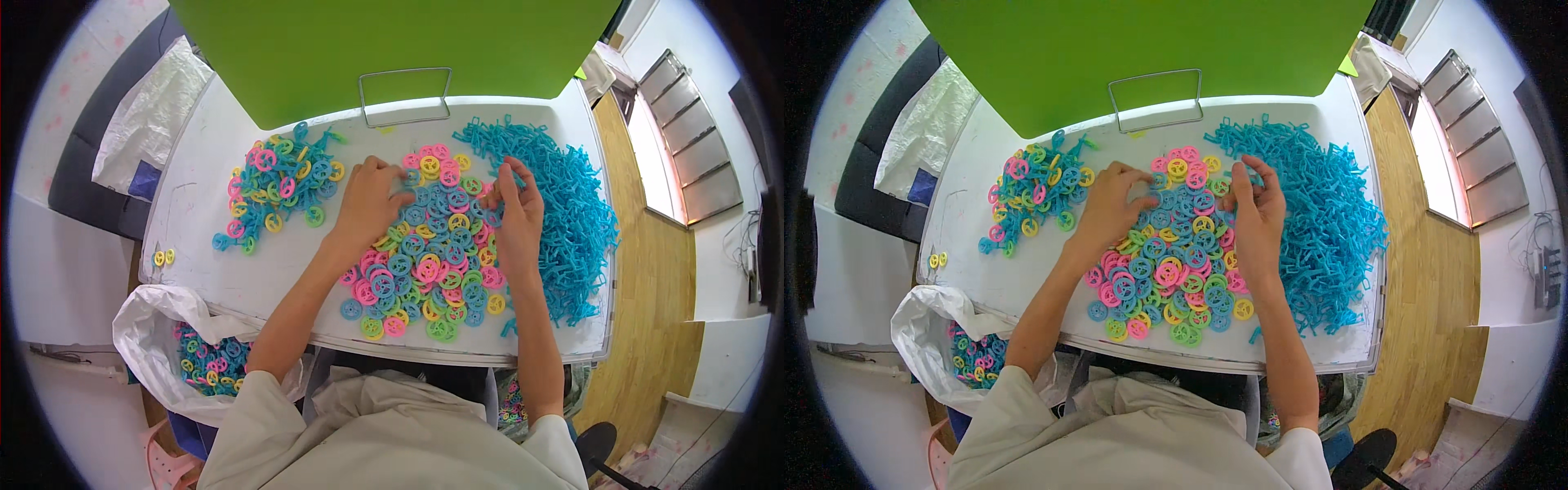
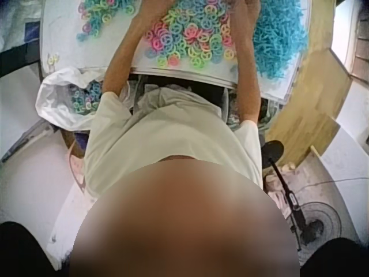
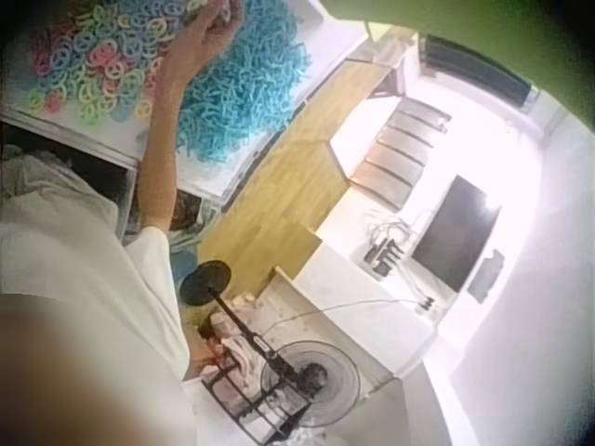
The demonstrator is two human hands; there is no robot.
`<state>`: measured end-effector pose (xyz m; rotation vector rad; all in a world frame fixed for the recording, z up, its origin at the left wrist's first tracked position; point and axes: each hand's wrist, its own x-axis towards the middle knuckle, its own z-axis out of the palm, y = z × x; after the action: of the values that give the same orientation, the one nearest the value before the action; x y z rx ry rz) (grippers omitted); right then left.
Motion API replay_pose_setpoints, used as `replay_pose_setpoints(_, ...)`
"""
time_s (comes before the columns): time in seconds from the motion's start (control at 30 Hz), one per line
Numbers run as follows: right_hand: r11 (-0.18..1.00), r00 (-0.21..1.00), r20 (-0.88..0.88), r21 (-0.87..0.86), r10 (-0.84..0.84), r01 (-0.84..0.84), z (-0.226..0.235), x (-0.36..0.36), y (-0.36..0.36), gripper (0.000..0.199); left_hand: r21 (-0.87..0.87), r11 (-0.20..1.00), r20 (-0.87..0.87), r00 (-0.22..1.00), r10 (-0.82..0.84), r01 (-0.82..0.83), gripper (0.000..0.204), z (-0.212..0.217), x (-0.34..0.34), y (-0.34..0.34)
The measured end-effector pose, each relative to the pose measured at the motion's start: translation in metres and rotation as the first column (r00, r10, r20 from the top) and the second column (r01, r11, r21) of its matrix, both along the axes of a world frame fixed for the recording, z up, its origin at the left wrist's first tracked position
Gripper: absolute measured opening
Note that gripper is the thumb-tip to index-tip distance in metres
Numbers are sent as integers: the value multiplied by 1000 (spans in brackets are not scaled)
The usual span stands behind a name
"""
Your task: Manually assembling and sorting small colorful plastic toy pieces at a workstation.
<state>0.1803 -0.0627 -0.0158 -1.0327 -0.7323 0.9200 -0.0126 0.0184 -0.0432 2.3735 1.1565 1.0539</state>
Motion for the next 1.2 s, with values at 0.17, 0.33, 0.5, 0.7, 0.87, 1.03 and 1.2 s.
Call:
replay_pose_setpoints(0.17, 988, 961, 249, -120, 120, -92, 3, -4, -1, 25, -290, 957, -29, 999, 24, -31, 24, 8, 6, -1)
replay_pose_setpoints(0.33, 975, 877, 428, -124, 219, -183, 3, -8, -2, 21, -701, 598, 517, 854, 50, 389, 17, 33, 8, -5)
replay_pose_setpoints(0.5, 969, 911, 363, -215, 195, -122, 0, -10, 0, 18, -697, 524, 605, 794, 63, 490, 21, 32, 13, -12)
replay_pose_setpoints(0.7, 984, 951, 272, -134, 149, -116, -3, -15, 0, 14, -724, 447, 628, 770, 111, 526, 17, 34, 21, -22)
replay_pose_setpoints(0.87, 984, 914, 373, -132, 158, -116, -9, -16, -1, 14, -698, 469, 676, 713, 184, 541, 9, 25, 25, -24)
replay_pose_setpoints(1.03, 976, 904, 382, -169, 191, -135, -9, -19, -2, 16, -642, 614, 682, 709, 181, 460, 1, 18, 28, -26)
replay_pose_setpoints(1.2, 962, 952, 196, -187, 237, -201, -8, -19, -2, 20, -501, 799, 644, 760, 88, 333, 2, 11, 32, -32)
